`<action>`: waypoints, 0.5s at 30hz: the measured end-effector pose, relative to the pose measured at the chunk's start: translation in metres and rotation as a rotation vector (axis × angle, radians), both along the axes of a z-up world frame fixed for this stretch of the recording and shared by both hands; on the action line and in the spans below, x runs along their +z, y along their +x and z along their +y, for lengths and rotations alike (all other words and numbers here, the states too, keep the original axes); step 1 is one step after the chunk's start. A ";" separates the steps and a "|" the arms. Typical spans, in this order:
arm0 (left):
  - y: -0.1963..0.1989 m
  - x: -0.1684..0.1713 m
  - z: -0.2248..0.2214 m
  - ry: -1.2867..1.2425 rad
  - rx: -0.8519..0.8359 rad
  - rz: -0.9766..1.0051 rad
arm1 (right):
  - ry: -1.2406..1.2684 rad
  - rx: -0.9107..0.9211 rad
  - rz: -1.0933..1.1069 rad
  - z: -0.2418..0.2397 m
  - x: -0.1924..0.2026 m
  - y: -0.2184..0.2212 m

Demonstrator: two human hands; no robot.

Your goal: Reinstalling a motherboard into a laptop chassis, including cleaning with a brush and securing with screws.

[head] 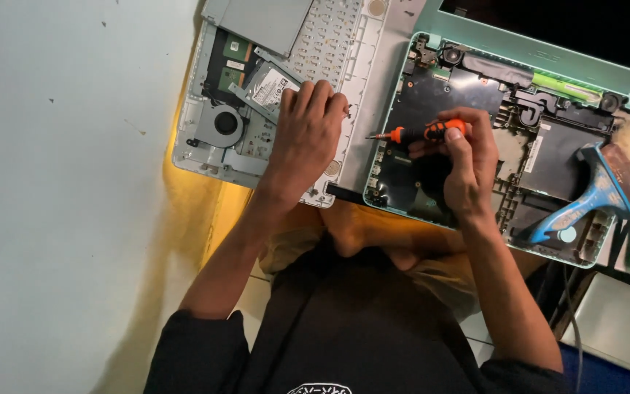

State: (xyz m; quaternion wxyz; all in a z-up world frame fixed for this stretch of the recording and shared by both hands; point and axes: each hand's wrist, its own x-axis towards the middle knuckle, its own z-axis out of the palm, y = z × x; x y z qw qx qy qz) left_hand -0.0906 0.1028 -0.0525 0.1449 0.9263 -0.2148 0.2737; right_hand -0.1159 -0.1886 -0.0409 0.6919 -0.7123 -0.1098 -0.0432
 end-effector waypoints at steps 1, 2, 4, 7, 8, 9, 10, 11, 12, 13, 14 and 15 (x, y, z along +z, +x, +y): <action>-0.003 0.001 0.001 -0.025 -0.008 0.053 | 0.003 0.008 -0.011 -0.001 -0.001 -0.001; -0.005 0.001 0.001 -0.050 -0.016 0.106 | 0.006 0.015 -0.022 -0.003 -0.001 -0.001; -0.008 0.003 0.001 -0.014 -0.005 0.100 | 0.003 0.015 -0.037 -0.004 -0.001 -0.002; -0.011 0.006 0.000 0.040 0.006 0.092 | -0.060 0.018 -0.055 -0.005 0.000 -0.007; -0.011 0.008 0.000 0.058 0.004 0.085 | -0.118 0.018 -0.065 -0.004 0.001 -0.008; -0.009 0.011 0.000 0.060 0.005 0.083 | -0.116 0.019 -0.067 -0.004 0.003 -0.009; -0.008 0.014 -0.001 0.069 -0.006 0.055 | -0.137 0.021 -0.081 -0.003 0.006 -0.010; -0.006 0.017 -0.001 0.077 -0.017 0.025 | -0.159 0.024 -0.098 -0.002 0.008 -0.010; -0.004 0.016 -0.002 0.078 -0.015 0.021 | -0.158 0.025 -0.102 -0.002 0.009 -0.009; -0.003 0.016 -0.002 0.088 -0.016 -0.002 | -0.168 0.023 -0.109 -0.003 0.009 -0.009; -0.002 0.015 -0.003 0.098 -0.017 -0.025 | -0.179 0.022 -0.116 -0.003 0.009 -0.008; -0.002 0.014 -0.005 0.098 -0.018 -0.026 | -0.178 0.021 -0.117 -0.003 0.009 -0.008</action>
